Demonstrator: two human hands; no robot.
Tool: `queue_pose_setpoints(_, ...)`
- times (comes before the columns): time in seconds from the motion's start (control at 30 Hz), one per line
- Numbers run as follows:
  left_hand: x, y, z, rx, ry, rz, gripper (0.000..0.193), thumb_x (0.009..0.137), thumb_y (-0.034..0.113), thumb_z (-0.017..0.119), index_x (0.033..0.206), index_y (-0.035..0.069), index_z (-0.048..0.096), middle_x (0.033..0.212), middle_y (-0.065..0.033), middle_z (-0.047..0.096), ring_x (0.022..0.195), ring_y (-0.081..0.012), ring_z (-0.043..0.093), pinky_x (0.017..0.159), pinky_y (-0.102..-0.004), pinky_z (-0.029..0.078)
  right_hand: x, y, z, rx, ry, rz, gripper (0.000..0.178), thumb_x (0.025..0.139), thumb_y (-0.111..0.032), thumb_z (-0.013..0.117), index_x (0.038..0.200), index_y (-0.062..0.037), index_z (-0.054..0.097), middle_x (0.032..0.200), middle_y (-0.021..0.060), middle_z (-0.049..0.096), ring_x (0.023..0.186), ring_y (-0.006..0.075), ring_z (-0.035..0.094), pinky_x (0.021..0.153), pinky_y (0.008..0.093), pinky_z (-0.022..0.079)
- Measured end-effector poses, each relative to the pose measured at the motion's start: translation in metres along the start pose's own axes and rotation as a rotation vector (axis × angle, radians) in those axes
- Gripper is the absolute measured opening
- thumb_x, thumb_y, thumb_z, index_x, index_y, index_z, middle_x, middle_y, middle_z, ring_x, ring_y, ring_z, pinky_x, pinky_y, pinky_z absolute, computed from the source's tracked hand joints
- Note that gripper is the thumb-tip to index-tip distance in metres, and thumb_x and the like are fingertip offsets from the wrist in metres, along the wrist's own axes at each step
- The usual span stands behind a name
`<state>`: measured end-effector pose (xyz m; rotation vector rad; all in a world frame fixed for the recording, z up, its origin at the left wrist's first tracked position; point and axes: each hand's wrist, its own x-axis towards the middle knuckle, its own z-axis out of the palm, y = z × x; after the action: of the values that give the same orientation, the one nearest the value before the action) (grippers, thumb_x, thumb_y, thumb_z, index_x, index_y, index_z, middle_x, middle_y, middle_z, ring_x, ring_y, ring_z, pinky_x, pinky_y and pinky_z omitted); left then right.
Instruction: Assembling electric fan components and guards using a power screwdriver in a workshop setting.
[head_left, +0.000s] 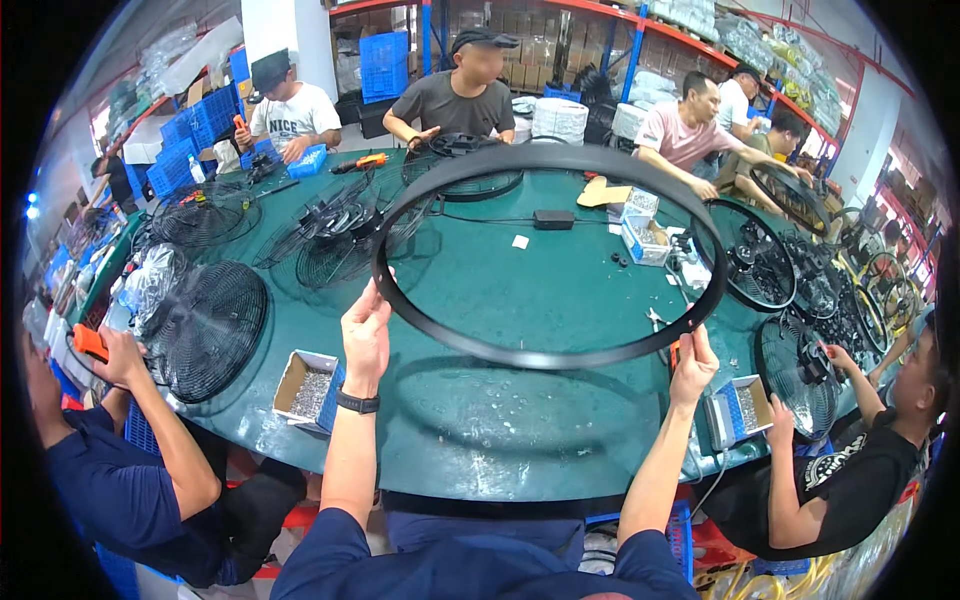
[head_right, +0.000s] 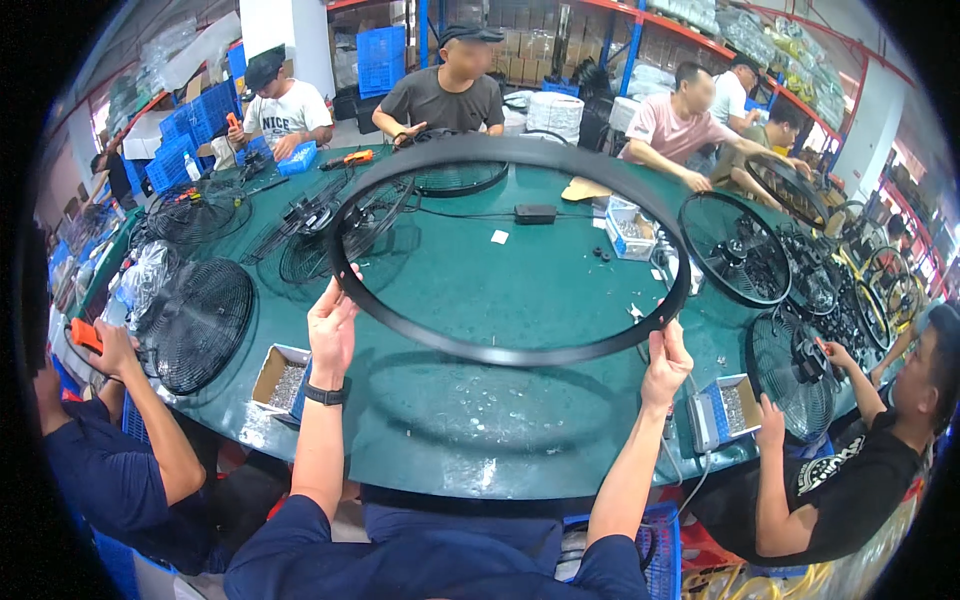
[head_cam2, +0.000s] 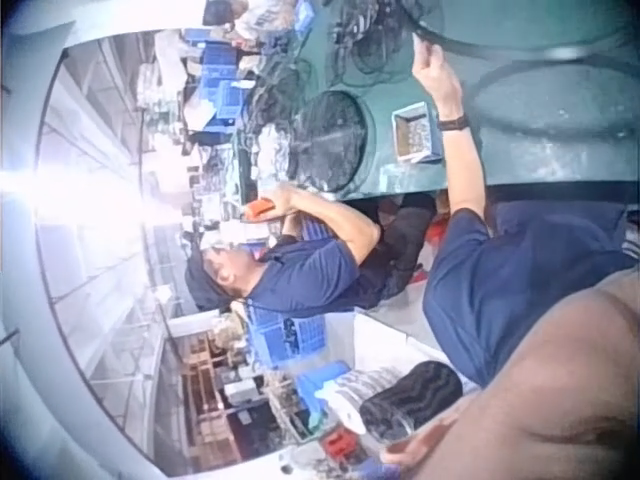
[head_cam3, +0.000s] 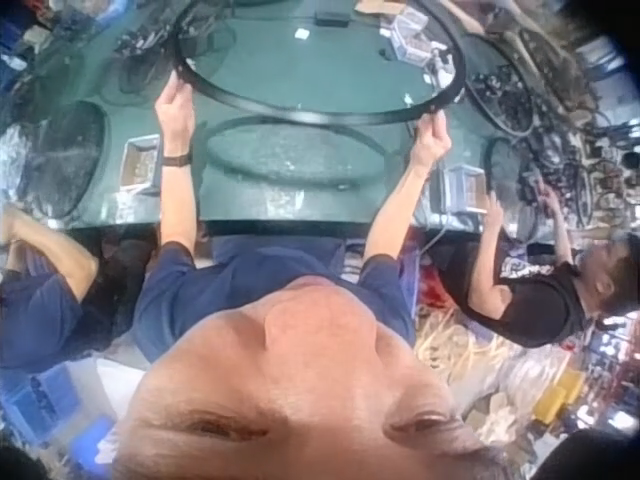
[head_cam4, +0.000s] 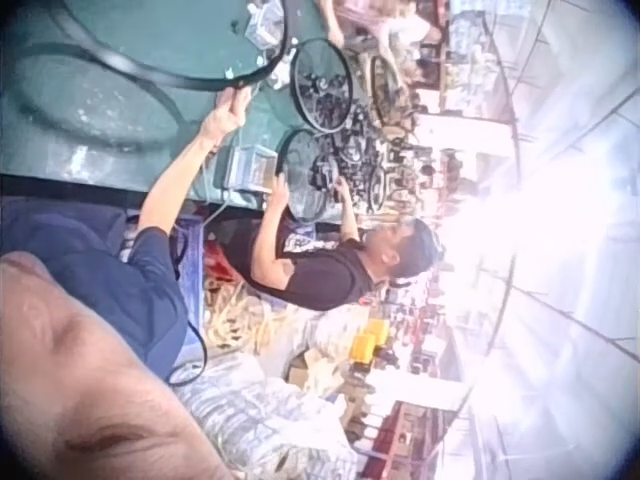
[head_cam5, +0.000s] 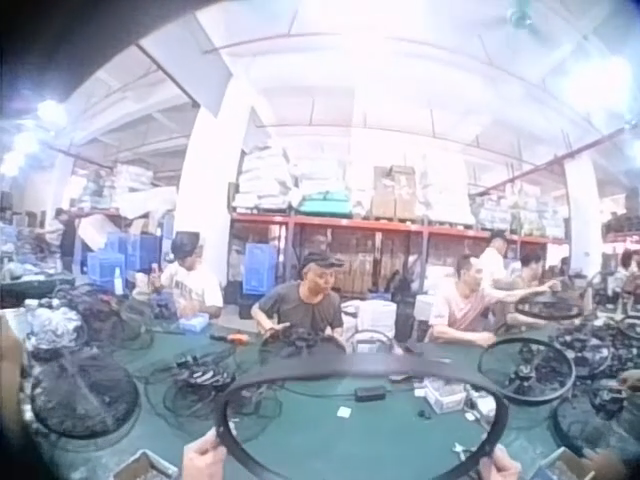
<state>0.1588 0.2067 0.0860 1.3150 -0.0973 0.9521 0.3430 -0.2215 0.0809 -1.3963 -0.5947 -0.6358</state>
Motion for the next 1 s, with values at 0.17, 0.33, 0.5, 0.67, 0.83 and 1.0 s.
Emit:
queue_pose_setpoints(0.17, 0.006, 0.015, -0.002, -0.300, -0.032, -0.171, 0.047, 0.094, 0.027, 0.044, 0.131, -0.001, 0.044, 0.130, -0.0133, 0.051, 0.117, -0.0212, 0.049, 0.099, -0.0386, 0.034, 0.008, -0.017, 0.006, 0.198, 0.075, 0.140, 0.020, 0.086, 0.003, 0.058, 0.105, 0.0114, 0.062, 0.117, 0.0128, 0.061, 0.101, 0.0148, 0.057, 0.088, 0.0250, 0.043)
queue_pose_setpoints(0.33, 0.004, 0.016, -0.001, -0.427, -0.070, -0.183, 0.043, 0.096, 0.026, 0.045, 0.128, -0.003, 0.045, 0.129, -0.0194, 0.050, 0.128, -0.0296, 0.042, 0.101, -0.0380, 0.036, 0.013, -0.036, 0.013, -0.030, 0.148, 0.104, 0.022, 0.085, 0.006, 0.059, 0.107, 0.0068, 0.063, 0.115, 0.0148, 0.061, 0.101, 0.0149, 0.058, 0.087, 0.0240, 0.045)
queue_pose_setpoints(0.5, 0.000, 0.012, -0.006, -0.497, -0.100, -0.169, 0.047, 0.094, 0.025, 0.049, 0.130, -0.004, 0.042, 0.134, -0.0196, 0.045, 0.129, -0.0353, 0.038, 0.107, -0.0431, 0.029, 0.011, -0.041, 0.016, -0.039, 0.138, 0.075, 0.025, 0.086, 0.004, 0.059, 0.111, 0.0058, 0.062, 0.114, 0.0150, 0.062, 0.096, 0.0139, 0.059, 0.086, 0.0244, 0.047)
queue_pose_setpoints(0.67, -0.001, 0.014, 0.004, -0.537, -0.237, -0.008, 0.057, 0.086, 0.023, 0.060, 0.135, 0.001, 0.041, 0.145, -0.0198, 0.030, 0.135, -0.0402, 0.025, 0.111, -0.0509, 0.016, 0.001, -0.032, 0.002, 0.062, 0.086, 0.184, 0.034, 0.092, -0.015, 0.056, 0.123, -0.0007, 0.056, 0.113, 0.0075, 0.062, 0.092, 0.0125, 0.058, 0.084, 0.0260, 0.044)
queue_pose_setpoints(0.83, -0.003, 0.039, 0.008, -0.512, -0.361, 0.137, 0.063, 0.078, 0.022, 0.067, 0.135, 0.012, 0.045, 0.151, -0.0181, 0.016, 0.139, -0.0388, 0.014, 0.112, -0.0532, 0.007, -0.001, -0.022, 0.003, 0.018, 0.138, 0.150, 0.027, 0.088, -0.010, 0.062, 0.112, 0.0026, 0.062, 0.090, 0.0090, 0.067, 0.076, 0.0106, 0.061, 0.062, 0.0205, 0.042)
queue_pose_setpoints(1.0, -0.004, 0.051, 0.002, -0.390, -0.399, 0.178, 0.062, 0.076, 0.015, 0.069, 0.134, 0.013, 0.047, 0.151, -0.0190, 0.015, 0.139, -0.0385, 0.012, 0.111, -0.0549, 0.007, 0.003, -0.029, 0.011, 0.337, 0.115, 0.051, 0.028, 0.084, -0.001, 0.064, 0.111, 0.0032, 0.062, 0.103, 0.0159, 0.065, 0.081, 0.0153, 0.064, 0.065, 0.0188, 0.047)
